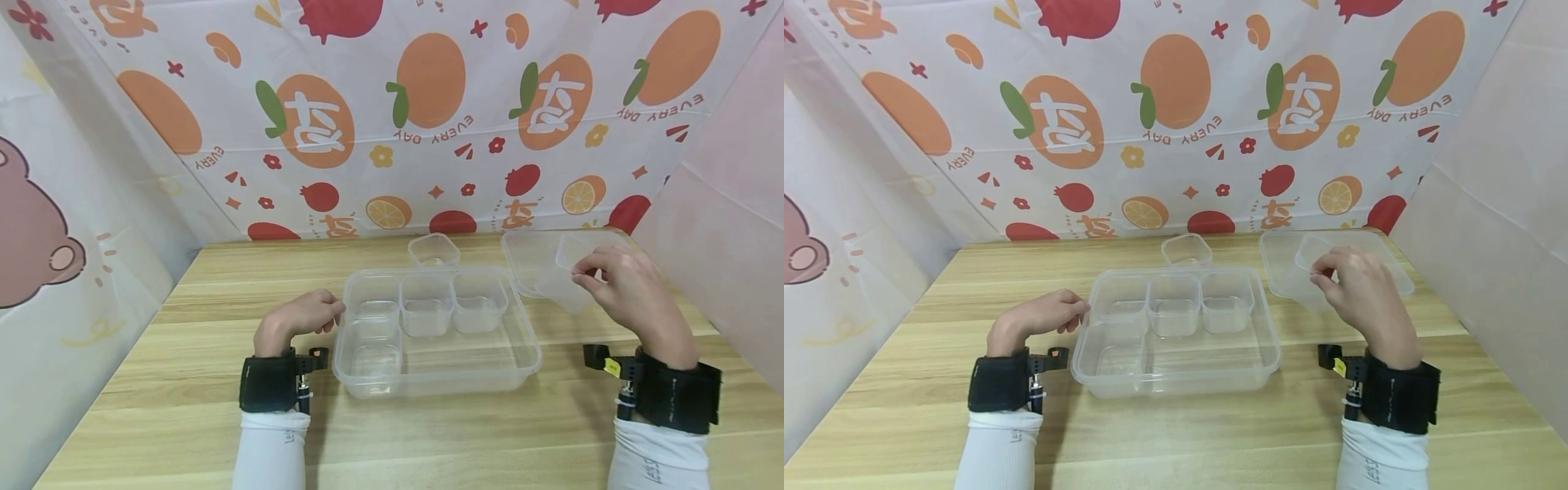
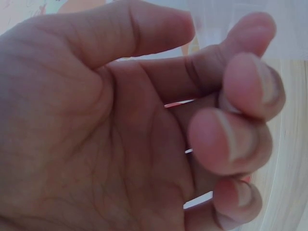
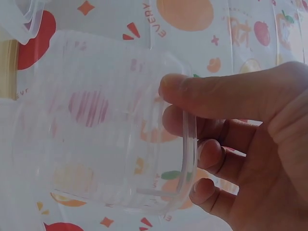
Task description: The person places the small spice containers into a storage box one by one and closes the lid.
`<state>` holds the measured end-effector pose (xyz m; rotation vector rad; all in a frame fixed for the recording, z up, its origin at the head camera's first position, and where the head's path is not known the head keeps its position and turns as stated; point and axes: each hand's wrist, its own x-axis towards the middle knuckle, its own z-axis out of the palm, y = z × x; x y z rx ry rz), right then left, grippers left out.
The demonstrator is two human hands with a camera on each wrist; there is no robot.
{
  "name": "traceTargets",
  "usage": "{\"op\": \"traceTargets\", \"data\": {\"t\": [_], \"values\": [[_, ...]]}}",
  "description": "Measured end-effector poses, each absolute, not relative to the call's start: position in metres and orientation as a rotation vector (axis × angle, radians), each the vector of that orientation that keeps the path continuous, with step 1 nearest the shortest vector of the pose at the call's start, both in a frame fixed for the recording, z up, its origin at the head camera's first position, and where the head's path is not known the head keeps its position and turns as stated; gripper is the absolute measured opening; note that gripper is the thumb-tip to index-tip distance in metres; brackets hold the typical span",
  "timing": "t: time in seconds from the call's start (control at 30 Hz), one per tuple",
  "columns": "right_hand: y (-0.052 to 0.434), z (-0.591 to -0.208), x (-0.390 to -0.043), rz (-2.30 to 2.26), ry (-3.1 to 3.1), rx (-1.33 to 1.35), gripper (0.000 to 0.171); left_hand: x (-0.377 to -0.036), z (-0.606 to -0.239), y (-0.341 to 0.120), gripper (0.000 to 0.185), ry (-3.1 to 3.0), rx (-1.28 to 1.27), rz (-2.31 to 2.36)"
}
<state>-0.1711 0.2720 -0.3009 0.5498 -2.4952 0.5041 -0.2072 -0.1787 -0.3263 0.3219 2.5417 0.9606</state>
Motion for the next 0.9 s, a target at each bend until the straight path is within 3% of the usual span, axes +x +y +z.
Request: {"op": "traceTargets", "data": {"t": [0.9], "values": [[0.237, -0.293, -0.166, 0.475, -2.456, 0.719, 0.015, -0.207, -0.326, -0.178, 0.031, 2.535, 0.352, 0.95]]}}
